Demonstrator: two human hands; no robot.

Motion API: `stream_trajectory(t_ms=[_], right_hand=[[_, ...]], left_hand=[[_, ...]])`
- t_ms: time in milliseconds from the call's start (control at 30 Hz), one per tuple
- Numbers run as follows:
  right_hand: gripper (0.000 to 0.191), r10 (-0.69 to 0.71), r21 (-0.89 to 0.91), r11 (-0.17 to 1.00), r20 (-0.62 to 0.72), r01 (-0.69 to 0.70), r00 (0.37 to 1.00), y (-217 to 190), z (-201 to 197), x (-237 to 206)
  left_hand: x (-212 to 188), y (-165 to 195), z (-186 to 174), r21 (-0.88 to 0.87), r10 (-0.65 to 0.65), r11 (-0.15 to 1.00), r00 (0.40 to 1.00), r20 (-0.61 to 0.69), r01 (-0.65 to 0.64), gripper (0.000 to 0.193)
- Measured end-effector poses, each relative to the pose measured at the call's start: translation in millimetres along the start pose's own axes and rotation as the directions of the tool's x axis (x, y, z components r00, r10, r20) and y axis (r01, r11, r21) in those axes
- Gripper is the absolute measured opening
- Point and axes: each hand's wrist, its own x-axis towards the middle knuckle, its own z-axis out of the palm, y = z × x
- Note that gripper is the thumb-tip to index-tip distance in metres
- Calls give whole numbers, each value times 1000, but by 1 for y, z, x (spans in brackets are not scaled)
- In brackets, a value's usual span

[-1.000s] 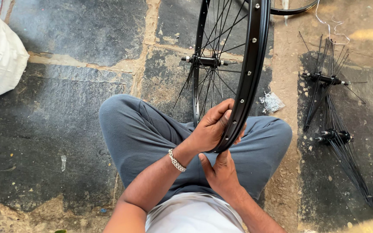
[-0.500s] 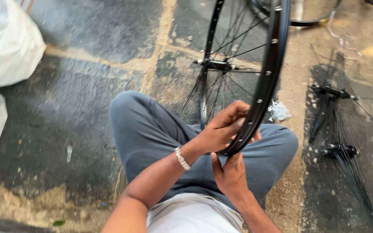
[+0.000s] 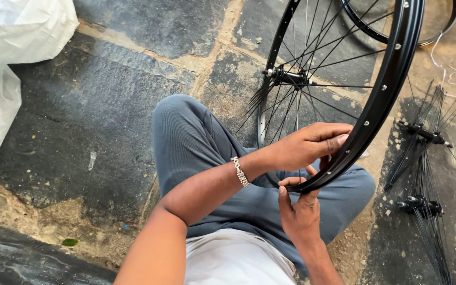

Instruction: The person sits on the floor and attaches a black rim to a bicycle wheel hub by inserting spokes and securing them with nipples. They rotate the wheel to access different sections and continue fastening the components together.

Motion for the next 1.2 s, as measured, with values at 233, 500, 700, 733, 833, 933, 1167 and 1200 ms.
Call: stream_trajectory(t_ms=[233,500,700,733,833,933,1167,1200], right_hand=[[70,-169,-1,986,-8,169,986,12,-1,1],[82,-86,-50,995,-19,85,996,27,-2,-1],[83,-127,-20,992,-36,126,991,26,-8,3],[80,-108,-8,994,-35,107,994,25,-9,4],[74,-91,-10,996,-57,90,994,22,-10,5],[70,-49,-44,998,-76,46,996,18,-10,1],[63,-62,-77,996,-130,52,990,12,-7,3],[63,-69,-79,995,-136,59,988,12,-7,3]], left_hand=[[-8,-9,23,-234,267,930,958,-99,-284,29],[-1,-15,32,-69,233,966,953,-194,-250,22],[-2,-21,37,183,329,942,879,-345,-282,21],[-7,-23,33,215,354,933,849,-392,-290,26],[-27,-29,8,598,610,739,687,-395,-312,32],[-39,-38,-35,827,631,557,606,-484,80,34],[-35,-69,-78,454,163,738,521,-838,499,34],[-34,-72,-78,478,186,737,536,-823,478,31]])
